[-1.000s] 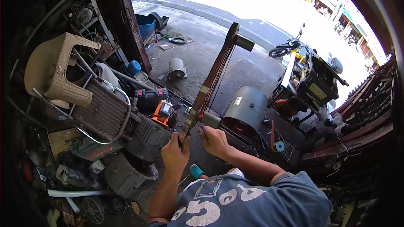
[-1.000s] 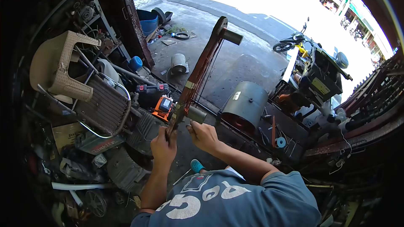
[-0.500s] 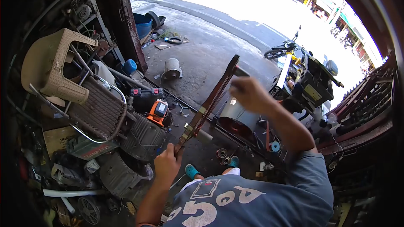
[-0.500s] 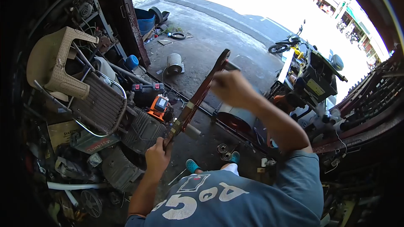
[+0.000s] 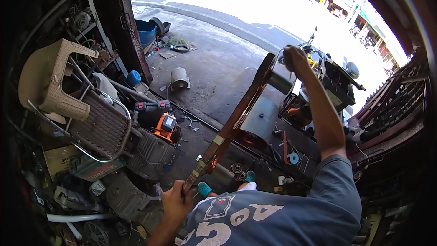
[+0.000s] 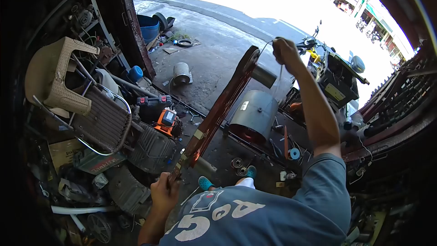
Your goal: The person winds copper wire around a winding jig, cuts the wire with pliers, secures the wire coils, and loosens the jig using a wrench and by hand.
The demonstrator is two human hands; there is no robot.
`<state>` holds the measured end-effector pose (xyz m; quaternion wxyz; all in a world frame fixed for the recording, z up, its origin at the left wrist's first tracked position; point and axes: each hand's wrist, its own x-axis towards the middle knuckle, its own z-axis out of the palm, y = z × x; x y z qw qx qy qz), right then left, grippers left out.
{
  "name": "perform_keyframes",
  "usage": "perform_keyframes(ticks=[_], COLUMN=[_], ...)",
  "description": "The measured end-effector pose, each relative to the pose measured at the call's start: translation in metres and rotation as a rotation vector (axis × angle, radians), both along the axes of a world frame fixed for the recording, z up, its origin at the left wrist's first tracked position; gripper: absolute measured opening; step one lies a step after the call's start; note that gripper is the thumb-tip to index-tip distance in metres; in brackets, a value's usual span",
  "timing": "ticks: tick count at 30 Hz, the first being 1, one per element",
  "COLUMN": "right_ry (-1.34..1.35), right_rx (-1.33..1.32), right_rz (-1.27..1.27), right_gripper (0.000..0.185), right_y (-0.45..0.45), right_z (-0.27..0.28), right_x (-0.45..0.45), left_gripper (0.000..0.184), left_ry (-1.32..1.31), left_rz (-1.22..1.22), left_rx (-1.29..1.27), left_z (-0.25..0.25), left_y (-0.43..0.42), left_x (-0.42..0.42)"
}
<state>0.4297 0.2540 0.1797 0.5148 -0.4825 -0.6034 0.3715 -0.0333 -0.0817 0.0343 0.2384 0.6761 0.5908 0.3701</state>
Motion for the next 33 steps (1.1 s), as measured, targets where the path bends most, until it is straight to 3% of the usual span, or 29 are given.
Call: perform_keyframes(ticks=[1, 3, 5, 6, 7, 9, 12, 15, 19, 24, 26, 27, 33], right_ry=[0.106, 0.357, -0.220, -0.065, -0.226, -0.108, -0.286, -0.427, -0.623, -0.491, -0.498, -0.488, -0.134], right_rx=[0.033, -0.139, 0.140, -0.085, 0.098, -0.058, -0.278, -0.233, -0.170, -0.214, 0.051, -0.064, -0.093], right_rz=[-0.105, 0.030, -0.072, -0.041, 0.064, 0.130, 0.290, 0.341, 0.400, 0.094, -0.014, -0.060, -0.103], right_gripper=[0.033, 0.025, 0.029, 0.021, 0.018, 0.019, 0.022, 0.023, 0.024, 0.024, 0.028, 0.032, 0.034], right_y=[0.003, -0.017, -0.112, -0.148, -0.166, -0.211, -0.237, -0.221, -0.171, -0.080, -0.035, -0.024, -0.012], right_z=[-0.041, -0.183, -0.214, -0.219, -0.241, -0.253, -0.239, -0.219, -0.131, -0.058, -0.034, -0.022, 0.001], right_x=[-0.011, -0.034, -0.142, -0.178, -0.191, -0.231, -0.254, -0.247, -0.202, -0.099, -0.044, -0.028, -0.009], left_gripper=[0.030, 0.030, 0.030, 0.031, 0.031, 0.032, 0.036, 0.036, 0.034, 0.032, 0.032, 0.032, 0.031], left_ry=[-0.015, 0.016, 0.105, 0.111, 0.118, 0.164, 0.259, 0.363, 0.389, 0.311, 0.294, 0.286, 0.239], left_rz=[0.005, 0.029, 0.079, 0.092, 0.103, 0.123, 0.141, 0.145, 0.055, 0.014, 0.008, 0.008, -0.029], left_rx=[0.018, 0.055, 0.092, 0.073, 0.049, 0.008, -0.049, -0.116, -0.091, -0.065, -0.064, -0.062, -0.015], left_z=[-0.002, -0.004, -0.008, -0.020, -0.036, -0.053, -0.064, -0.072, -0.075, -0.051, -0.042, -0.037, -0.013], left_y=[0.002, 0.015, 0.038, 0.046, 0.053, 0.065, 0.077, 0.085, 0.073, 0.050, 0.040, 0.037, 0.023], left_x=[0.004, 0.012, 0.022, 0.027, 0.031, 0.037, 0.047, 0.045, 0.029, 0.013, 0.008, 0.006, 0.001])
